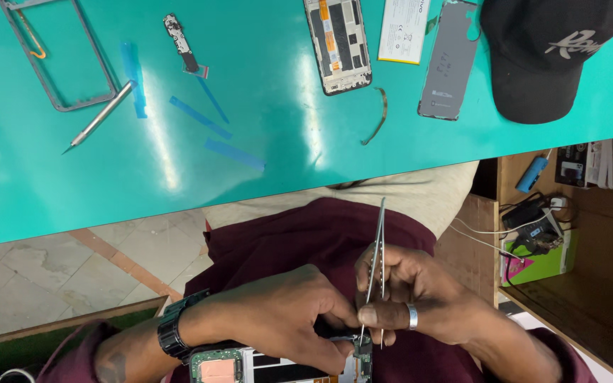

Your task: The person removes a battery from a disassembled smartphone, then uses tweezers to lift and reseat a flexible ribbon cable connector on the motherboard. The person handles the phone chassis, battery, and ribbon cable throughout.

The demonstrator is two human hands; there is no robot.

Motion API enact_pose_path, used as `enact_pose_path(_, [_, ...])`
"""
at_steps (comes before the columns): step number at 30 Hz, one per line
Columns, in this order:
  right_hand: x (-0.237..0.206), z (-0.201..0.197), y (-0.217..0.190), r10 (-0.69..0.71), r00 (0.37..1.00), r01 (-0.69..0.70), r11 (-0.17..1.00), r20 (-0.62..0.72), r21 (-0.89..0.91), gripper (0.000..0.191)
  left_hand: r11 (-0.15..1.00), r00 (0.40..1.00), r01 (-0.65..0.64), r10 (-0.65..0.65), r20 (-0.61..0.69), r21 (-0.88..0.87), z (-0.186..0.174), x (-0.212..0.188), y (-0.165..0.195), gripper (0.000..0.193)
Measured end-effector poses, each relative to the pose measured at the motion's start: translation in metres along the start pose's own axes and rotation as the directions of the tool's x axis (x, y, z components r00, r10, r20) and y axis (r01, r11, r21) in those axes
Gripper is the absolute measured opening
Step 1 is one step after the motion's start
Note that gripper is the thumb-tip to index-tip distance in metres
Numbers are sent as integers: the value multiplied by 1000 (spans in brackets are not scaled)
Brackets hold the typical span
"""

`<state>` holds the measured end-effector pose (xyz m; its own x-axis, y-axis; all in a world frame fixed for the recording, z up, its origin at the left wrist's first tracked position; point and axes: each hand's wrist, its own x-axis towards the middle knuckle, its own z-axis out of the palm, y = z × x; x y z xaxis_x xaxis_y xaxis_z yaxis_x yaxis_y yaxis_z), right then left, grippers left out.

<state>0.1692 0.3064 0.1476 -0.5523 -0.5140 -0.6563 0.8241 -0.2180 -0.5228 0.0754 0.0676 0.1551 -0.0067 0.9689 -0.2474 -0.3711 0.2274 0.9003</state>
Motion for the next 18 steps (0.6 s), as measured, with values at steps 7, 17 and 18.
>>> enact_pose_path(7, [-9,-6,4,-637,748,546,750,-186,-374,28,998,995,-60,57,-80,-36,-5,-1,-7,41])
enact_pose_path(17, [-14,27,30,-927,281,787,370,-247,-494,32,989,879,-55,-18,-476,-139,-6,-9,-5,49])
enact_pose_path(18, [-13,31,33,-952,239,775,304,-188,-554,39,986,860,-53,-37,-509,-161,-4,-8,-5,49])
